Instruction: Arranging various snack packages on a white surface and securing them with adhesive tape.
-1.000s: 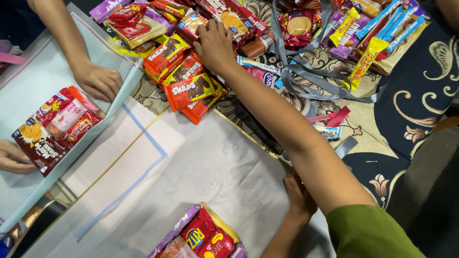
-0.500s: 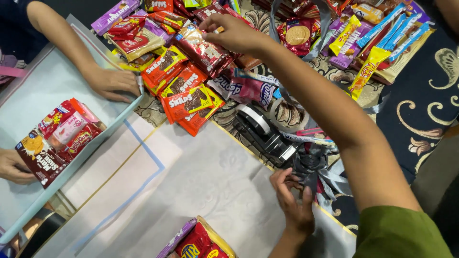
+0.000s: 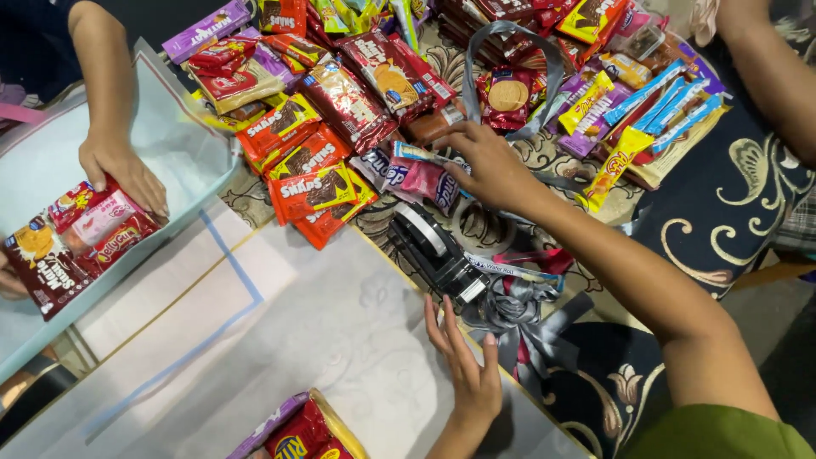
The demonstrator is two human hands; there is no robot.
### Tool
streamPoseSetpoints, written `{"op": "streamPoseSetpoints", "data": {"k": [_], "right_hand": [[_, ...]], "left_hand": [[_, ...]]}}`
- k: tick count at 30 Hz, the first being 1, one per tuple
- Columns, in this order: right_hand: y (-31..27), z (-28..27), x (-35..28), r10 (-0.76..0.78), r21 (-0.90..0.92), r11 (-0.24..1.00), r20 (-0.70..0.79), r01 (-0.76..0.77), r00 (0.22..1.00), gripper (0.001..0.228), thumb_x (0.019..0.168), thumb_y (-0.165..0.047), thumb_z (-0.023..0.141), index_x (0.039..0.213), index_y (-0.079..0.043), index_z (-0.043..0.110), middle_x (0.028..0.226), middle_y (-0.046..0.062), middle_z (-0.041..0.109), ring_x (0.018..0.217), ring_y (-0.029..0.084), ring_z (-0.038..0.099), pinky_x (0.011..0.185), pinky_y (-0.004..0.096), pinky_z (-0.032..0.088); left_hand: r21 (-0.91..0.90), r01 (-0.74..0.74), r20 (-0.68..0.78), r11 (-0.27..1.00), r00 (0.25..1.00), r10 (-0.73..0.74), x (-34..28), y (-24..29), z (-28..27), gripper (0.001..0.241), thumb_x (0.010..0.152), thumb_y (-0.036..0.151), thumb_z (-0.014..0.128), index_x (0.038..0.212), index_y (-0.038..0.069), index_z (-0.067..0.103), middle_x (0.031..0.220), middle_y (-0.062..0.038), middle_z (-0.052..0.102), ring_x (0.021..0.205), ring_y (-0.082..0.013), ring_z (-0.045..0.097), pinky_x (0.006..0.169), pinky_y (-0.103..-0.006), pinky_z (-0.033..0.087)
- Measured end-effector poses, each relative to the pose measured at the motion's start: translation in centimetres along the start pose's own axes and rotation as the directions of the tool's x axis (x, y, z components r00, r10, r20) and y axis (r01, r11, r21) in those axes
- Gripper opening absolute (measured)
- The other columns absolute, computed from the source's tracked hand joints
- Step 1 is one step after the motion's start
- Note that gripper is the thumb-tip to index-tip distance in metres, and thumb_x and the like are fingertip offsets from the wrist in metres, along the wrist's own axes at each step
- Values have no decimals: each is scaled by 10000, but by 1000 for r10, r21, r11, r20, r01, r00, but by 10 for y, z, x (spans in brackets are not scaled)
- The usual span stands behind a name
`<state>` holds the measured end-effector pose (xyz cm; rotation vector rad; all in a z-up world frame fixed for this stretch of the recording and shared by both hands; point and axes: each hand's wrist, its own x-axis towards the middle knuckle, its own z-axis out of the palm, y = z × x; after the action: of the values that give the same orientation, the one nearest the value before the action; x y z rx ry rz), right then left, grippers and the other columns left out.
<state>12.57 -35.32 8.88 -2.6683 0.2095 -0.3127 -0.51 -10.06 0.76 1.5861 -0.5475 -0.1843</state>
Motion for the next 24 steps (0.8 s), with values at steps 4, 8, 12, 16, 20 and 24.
{"op": "streamPoseSetpoints", "data": {"k": [4,8,12,16,20,24], "right_hand": [[-4,4,17,30,178,984,-37,-23,999,261,973,-160,615,1231,-123,608,1422,141,563,1531,371,198,1231,612,175],[24,17,56,61,117,992,-135,-46,989,375,955,-100,664,1319,-80,574,1391,178,474,1311,362,474,1118,537,391],[42,23,96,-187,-286,947,-113,149,976,778,795,149,630,1449,-257,516,1583,172,363,1373,437,391,1024,589,472],[41,28,116,-242,-407,883,30,233,970,792,802,-65,759,1495,-319,474,1540,146,480,1326,417,467,1097,570,364],[-2,3,138,-40,-487,863,200,135,979,903,763,82,645,1513,-372,426,1550,146,437,1470,513,239,1163,746,40],[-49,-1,188,-78,-434,880,273,195,959,676,801,-28,608,1436,-246,530,1522,127,472,1391,390,400,1121,676,215]], "left_hand": [[93,-45,26,995,999,43,1,-6,-2,608,1034,241,442,1568,46,229,1655,-205,202,1551,-367,181,1226,-541,207],[83,-12,7,996,1000,11,1,-7,-3,590,1025,235,459,1553,48,271,1647,-202,233,1535,-373,226,1209,-530,226],[53,-66,-21,996,998,67,3,-10,-3,582,1006,202,476,1530,10,311,1624,-242,261,1515,-411,262,1210,-534,279],[23,15,-15,1000,1000,-14,6,-1,-5,582,996,220,467,1523,21,321,1629,-234,249,1517,-394,246,1206,-531,280],[82,10,-22,997,1000,-9,6,-2,-6,578,1033,317,444,1520,28,324,1623,-233,272,1507,-405,267,1191,-549,250],[54,153,29,987,987,-155,11,12,-14,569,995,286,460,1503,55,350,1638,-179,266,1511,-352,269,1181,-515,246]]}}
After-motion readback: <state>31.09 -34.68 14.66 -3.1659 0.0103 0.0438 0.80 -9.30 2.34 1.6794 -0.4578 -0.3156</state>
